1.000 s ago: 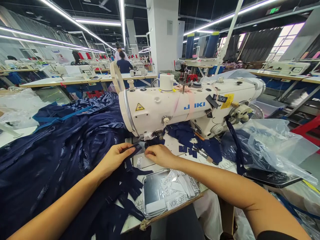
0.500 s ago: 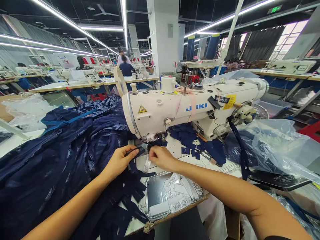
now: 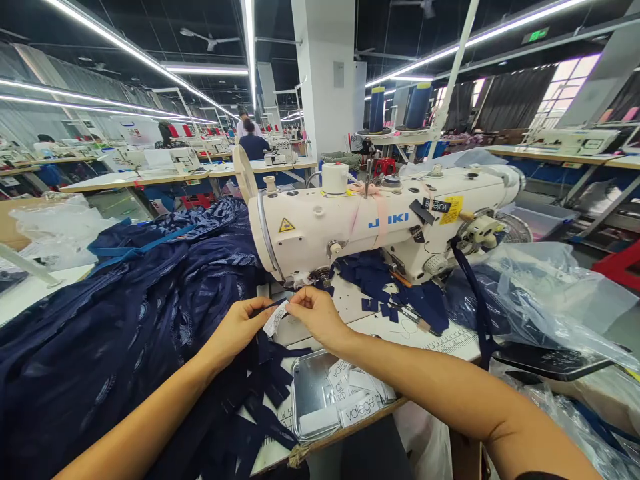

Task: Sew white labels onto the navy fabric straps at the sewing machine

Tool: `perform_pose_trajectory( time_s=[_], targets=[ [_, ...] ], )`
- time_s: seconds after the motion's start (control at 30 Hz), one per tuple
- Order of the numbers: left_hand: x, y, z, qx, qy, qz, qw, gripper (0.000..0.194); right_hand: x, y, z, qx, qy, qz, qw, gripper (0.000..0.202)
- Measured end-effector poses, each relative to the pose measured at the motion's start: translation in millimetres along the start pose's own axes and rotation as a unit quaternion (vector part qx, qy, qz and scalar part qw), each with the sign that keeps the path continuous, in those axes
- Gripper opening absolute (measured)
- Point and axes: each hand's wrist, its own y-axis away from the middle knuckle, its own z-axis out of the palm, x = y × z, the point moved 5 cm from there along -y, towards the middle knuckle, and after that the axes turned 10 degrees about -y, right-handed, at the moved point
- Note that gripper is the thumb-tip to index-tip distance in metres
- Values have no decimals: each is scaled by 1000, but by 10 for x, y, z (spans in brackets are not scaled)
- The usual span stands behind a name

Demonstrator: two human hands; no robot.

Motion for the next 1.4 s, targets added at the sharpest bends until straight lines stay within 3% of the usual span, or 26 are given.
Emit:
perform_pose_trajectory(
  time_s=[0.2, 0.4, 0.67, 0.8, 0.9, 0.97, 1.0, 1.1, 1.17, 1.27, 1.3, 1.33, 1.4],
  targets=[
    [8, -10, -3, -12, 32, -17, 999, 34, 34, -23, -49, 20, 29, -31, 999, 20],
    [-67, -32, 8, 18, 9, -40, 999, 29, 39, -2, -21, 33, 21, -21, 999, 18],
    [-52, -17, -11, -21, -3, -25, 999, 28, 51, 34, 33, 33, 1, -13, 999, 15],
    [-45, -19, -7, -42, -37, -14, 998, 30, 4, 50, 1, -21, 90, -14, 996, 11],
    [-25, -37, 1, -42, -80, 35, 995, 27, -149, 51, -194, -83, 267, -67, 958, 13],
    [11, -48, -3, -18, -129, 96, 987, 23, -291, 10, -427, -71, 433, -120, 891, 16],
    [35, -52, -4, -2, -161, 128, 979, 22, -356, -31, -549, -51, 522, -141, 840, 17],
    [153, -64, 43, 42, -309, 239, 920, 19, -477, -223, -808, -8, 706, -184, 684, 32],
    [255, -74, 145, 66, -452, 338, 823, 18, -488, -370, -870, 0, 760, -198, 619, 37],
    [280, -109, 373, 67, -612, 471, 632, 19, -471, -483, -870, 0, 796, -200, 571, 19],
    [247, -126, 435, 58, -634, 498, 588, 19, -485, -462, -859, 4, 804, -208, 556, 15],
    [203, -143, 482, 49, -647, 515, 560, 18, -514, -405, -843, 11, 810, -224, 541, 16],
    [115, -164, 531, 40, -658, 523, 541, 16, -616, -190, -799, 36, 811, -285, 510, 19]
  ],
)
